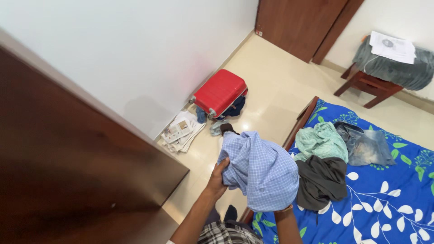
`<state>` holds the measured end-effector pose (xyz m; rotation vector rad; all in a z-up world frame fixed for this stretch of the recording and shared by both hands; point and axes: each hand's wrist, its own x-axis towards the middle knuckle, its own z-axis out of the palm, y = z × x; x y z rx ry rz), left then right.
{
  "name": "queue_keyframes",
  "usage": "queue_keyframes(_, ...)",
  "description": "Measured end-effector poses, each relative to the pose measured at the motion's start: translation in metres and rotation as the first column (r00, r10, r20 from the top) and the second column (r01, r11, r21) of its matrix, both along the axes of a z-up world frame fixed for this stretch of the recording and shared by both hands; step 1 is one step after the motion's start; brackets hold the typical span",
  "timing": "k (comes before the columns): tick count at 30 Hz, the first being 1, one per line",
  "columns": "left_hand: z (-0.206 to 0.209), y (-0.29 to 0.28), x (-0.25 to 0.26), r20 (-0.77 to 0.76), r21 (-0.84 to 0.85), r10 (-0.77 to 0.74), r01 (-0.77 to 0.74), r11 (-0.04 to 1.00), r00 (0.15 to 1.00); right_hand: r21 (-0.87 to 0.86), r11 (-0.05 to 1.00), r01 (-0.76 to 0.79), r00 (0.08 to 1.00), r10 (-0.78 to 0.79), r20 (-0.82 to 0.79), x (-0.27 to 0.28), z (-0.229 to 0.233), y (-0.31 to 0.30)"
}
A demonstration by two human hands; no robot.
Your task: The person moves books and clothes from a wooden wardrobe to a bed. They repeatedly take items from the wardrobe and place them on the bed, which already has some items on it.
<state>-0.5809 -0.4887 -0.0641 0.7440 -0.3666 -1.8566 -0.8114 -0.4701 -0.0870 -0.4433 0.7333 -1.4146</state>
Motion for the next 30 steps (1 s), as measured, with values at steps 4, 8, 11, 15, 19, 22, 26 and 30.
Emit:
queue_keyframes(4,0.0,-0.035,0.006,0.266,-0.142,-0.011,0.05,0.989,0.964,0.001,0.999,0.051,0.999,-0.051,0.007,-0.002,0.003,-0.026)
queue_keyframes(8,-0.008,-0.08,0.014,0.518,-0.129,-0.107,0.202,0.971,0.849,0.003,0.995,0.104,0.995,-0.104,0.0,-0.003,0.004,-0.058)
queue_keyframes(11,-0.033,-0.119,0.014,0.326,0.028,-0.3,0.308,0.951,0.896,0.021,0.99,0.136,0.991,-0.136,0.0,0.0,0.001,-0.074)
queue_keyframes(15,-0.087,-0.174,0.007,-0.167,-0.09,-0.416,0.406,0.909,0.894,0.024,0.989,0.148,0.989,-0.148,0.006,0.004,0.0,-0.118)
queue_keyframes(19,-0.123,-0.23,0.009,-0.503,-0.092,-0.532,0.57,0.816,0.681,0.059,0.975,0.213,0.977,-0.214,0.015,0.015,0.004,-0.138)
queue_keyframes(22,-0.125,-0.261,0.007,-0.506,-0.023,-0.51,0.581,0.814,0.695,0.059,0.958,0.279,0.96,-0.28,0.01,0.014,0.008,-0.163)
queue_keyframes(26,-0.109,-0.291,-0.004,-0.476,-0.07,-0.524,0.563,0.823,0.706,0.067,0.929,0.364,0.931,-0.365,0.002,0.01,0.015,-0.174)
queue_keyframes(30,-0.072,-0.323,-0.019,-0.316,-0.143,-0.566,0.552,0.822,0.761,0.068,0.896,0.438,0.899,-0.439,-0.007,0.005,0.022,-0.183)
